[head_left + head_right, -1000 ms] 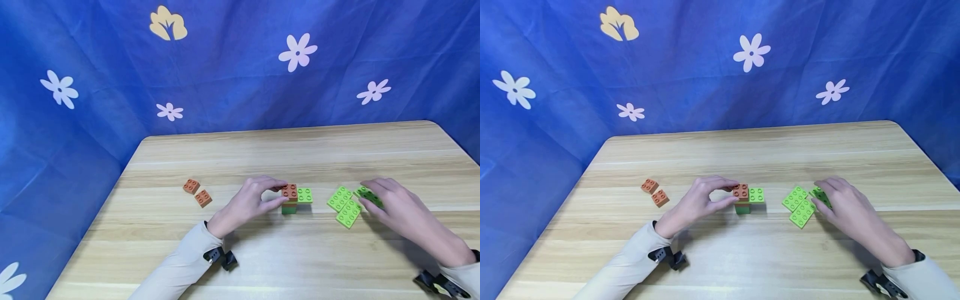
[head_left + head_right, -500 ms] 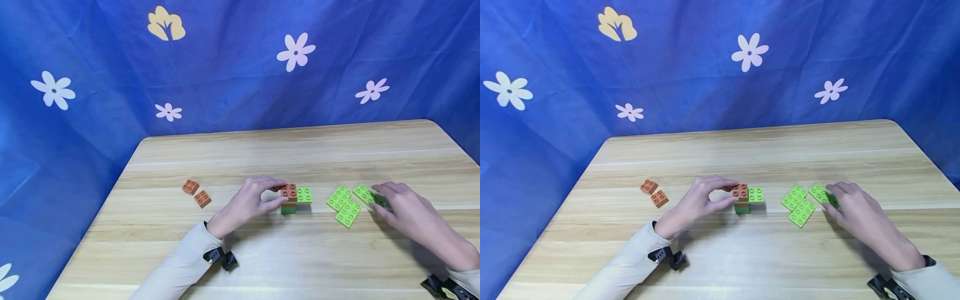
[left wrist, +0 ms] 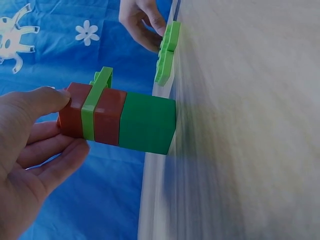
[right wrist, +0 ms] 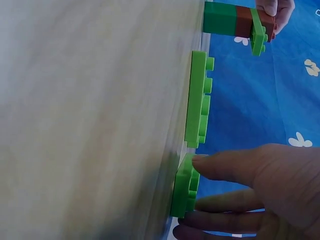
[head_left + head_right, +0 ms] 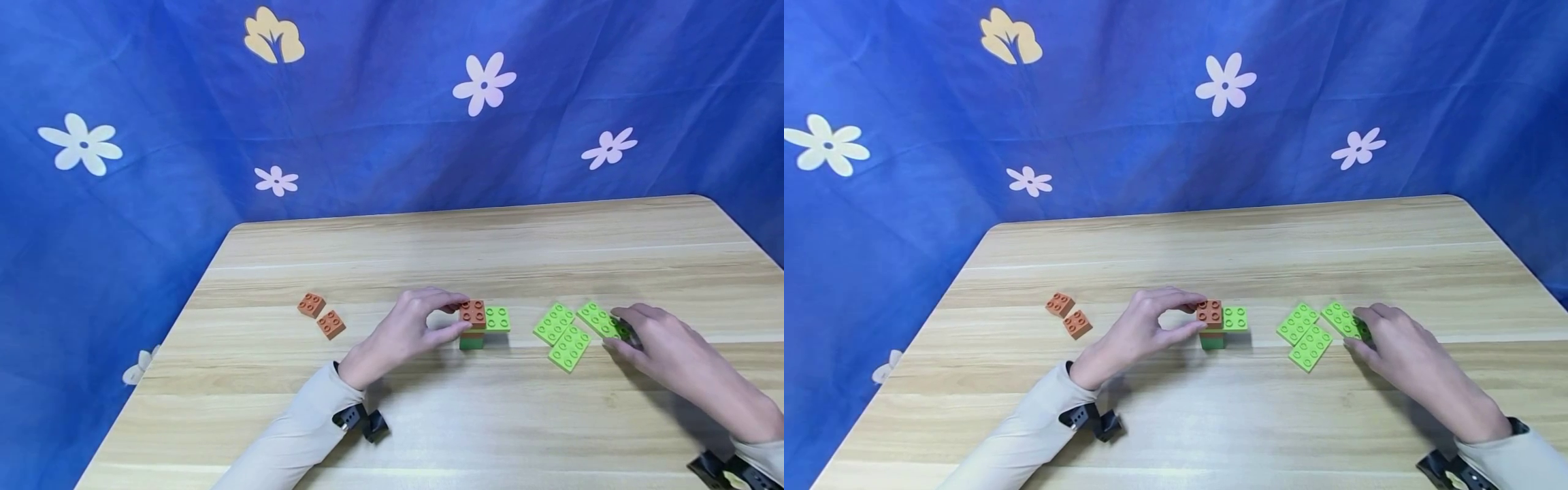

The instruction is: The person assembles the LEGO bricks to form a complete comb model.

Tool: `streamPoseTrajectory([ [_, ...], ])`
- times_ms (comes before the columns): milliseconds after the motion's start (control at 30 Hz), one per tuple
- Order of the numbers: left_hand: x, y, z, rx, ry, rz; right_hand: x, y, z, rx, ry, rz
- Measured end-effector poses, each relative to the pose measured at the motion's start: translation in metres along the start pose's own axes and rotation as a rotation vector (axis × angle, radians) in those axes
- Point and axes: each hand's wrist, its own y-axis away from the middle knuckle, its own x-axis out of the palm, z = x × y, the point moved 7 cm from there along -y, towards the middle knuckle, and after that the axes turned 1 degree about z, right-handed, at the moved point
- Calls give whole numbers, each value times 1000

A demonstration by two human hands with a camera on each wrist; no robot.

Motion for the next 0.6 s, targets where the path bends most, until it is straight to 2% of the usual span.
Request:
streamPoseTrajectory([
  [200, 1, 0, -1, 2, 0, 7, 3, -2, 1, -8, -27, 5],
  [600, 0, 1, 0, -18, -16, -13, -5, -2, 4, -90, -8, -103],
])
